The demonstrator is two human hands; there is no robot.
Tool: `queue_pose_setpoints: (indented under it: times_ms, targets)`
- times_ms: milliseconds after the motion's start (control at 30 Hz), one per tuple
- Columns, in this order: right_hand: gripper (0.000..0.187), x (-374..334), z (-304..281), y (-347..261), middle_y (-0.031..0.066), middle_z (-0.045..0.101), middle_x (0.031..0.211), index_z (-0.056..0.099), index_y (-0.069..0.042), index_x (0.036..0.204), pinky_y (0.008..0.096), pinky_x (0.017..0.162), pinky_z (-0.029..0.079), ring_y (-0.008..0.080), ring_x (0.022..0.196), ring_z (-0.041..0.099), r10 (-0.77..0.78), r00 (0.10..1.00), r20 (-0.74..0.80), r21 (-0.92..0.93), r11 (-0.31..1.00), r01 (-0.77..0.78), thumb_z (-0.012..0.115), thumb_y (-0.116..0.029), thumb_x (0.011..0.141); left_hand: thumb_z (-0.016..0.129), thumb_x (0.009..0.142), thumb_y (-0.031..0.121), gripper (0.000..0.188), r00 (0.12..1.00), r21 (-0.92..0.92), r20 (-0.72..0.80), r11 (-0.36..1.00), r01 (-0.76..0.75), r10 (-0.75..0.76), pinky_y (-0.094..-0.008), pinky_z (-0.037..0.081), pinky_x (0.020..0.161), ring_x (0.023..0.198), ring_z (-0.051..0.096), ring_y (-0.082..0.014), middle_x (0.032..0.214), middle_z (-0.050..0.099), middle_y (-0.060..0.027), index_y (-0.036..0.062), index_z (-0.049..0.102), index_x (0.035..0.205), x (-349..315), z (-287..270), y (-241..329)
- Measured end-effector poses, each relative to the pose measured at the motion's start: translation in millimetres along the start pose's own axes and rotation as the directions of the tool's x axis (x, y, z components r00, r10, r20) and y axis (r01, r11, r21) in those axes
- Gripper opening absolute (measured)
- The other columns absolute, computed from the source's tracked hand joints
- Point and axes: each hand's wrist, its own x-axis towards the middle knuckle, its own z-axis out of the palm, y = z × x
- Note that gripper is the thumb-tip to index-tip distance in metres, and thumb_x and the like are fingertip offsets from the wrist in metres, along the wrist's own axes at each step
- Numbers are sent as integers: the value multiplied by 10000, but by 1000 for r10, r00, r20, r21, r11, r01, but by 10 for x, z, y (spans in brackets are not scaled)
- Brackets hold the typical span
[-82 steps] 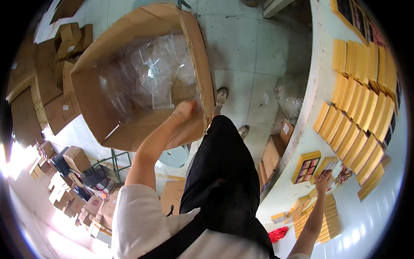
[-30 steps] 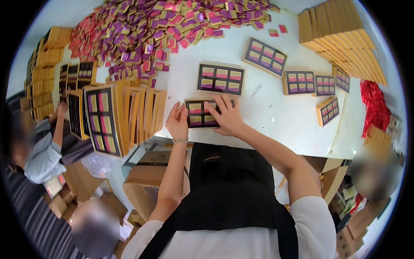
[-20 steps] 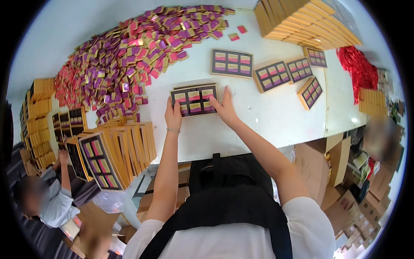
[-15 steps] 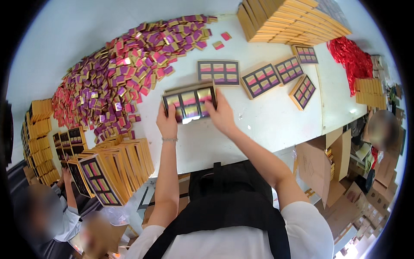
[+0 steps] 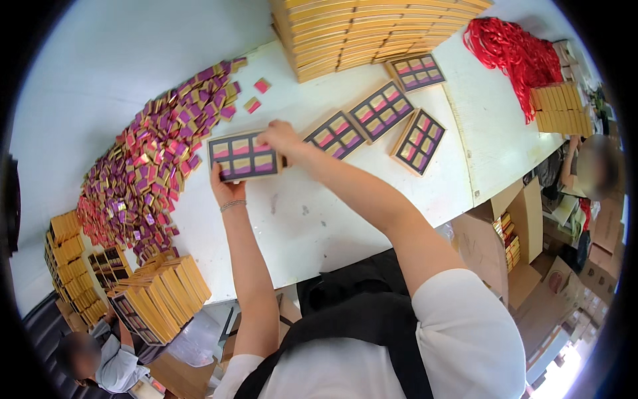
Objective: The person assembles small rectangular trays by placing colorful square items into compartments. They repeatedly pick up items from a large pile, arrange them into the tray slots, and stack completed trays. The person also handles clear plastic bags and cardboard boxes during the process.
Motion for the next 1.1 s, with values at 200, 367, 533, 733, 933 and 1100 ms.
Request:
queue_pose_setpoints:
  times_ms: [200, 367, 533, 733, 933, 1100]
  targets:
    - [765, -348, -243, 544, 238, 553, 1228, 419, 124, 1318, 352, 930, 447, 283, 1122, 557, 27, 986, 162, -93, 996, -12, 698, -285, 735, 642, 877, 175, 345, 1000, 185, 2, 983, 17, -17, -380, 557, 838, 991, 645, -226, 1079, 653, -95, 14, 557, 1170, 108, 228, -70]
    - [795, -492, -335, 624, 213, 590, 1120, 412, 140, 1250, 349, 914, 463, 264, 1063, 583, -87, 991, 97, -298, 948, 112, 710, -441, 797, 729, 804, 176, 460, 962, 407, 171, 904, 130, -215, -385, 566, 819, 957, 658, -230, 1063, 661, -103, 20, 540, 1193, 112, 231, -57]
    - [706, -276, -299, 500, 204, 595, 1123, 415, 96, 1238, 324, 882, 486, 248, 993, 614, -107, 994, -38, 24, 994, 108, 748, -327, 781, 683, 842, 183, 365, 948, 525, 160, 837, 154, -274, -389, 561, 824, 934, 672, -245, 1030, 681, -120, 1, 594, 1146, -170, 714, -290]
    - [575, -1613, -890, 366, 77, 571, 1205, 394, -55, 1357, 314, 912, 464, 158, 1068, 559, -197, 980, -40, 319, 926, 200, 680, -211, 883, 699, 820, 60, 508, 870, 703, 310, 709, 62, -383, -317, 514, 860, 977, 628, -172, 1118, 648, -81, 40, 505, 1289, -1029, 1362, -491]
    - [610, -1516, -1277, 1073, 91, 577, 1203, 351, -77, 1365, 352, 931, 484, 207, 1066, 593, 22, 994, -108, 623, 781, 51, 680, -171, 860, 498, 895, 633, 854, 683, 724, 416, 673, 151, -600, -451, 156, 1145, 1430, 228, -203, 1542, 306, -72, 69, 276, 1495, -874, 1031, -1044]
    - [606, -1460, -1247, 998, 126, 572, 1241, 371, -61, 1368, 421, 916, 519, 249, 1094, 601, 0, 999, -41, 617, 786, 25, 674, -204, 865, 498, 922, 530, 705, 826, 786, 564, -295, -544, -21, -523, 177, 1148, 1433, 216, -302, 1549, 264, -122, 63, 381, 1437, 228, 1229, -917]
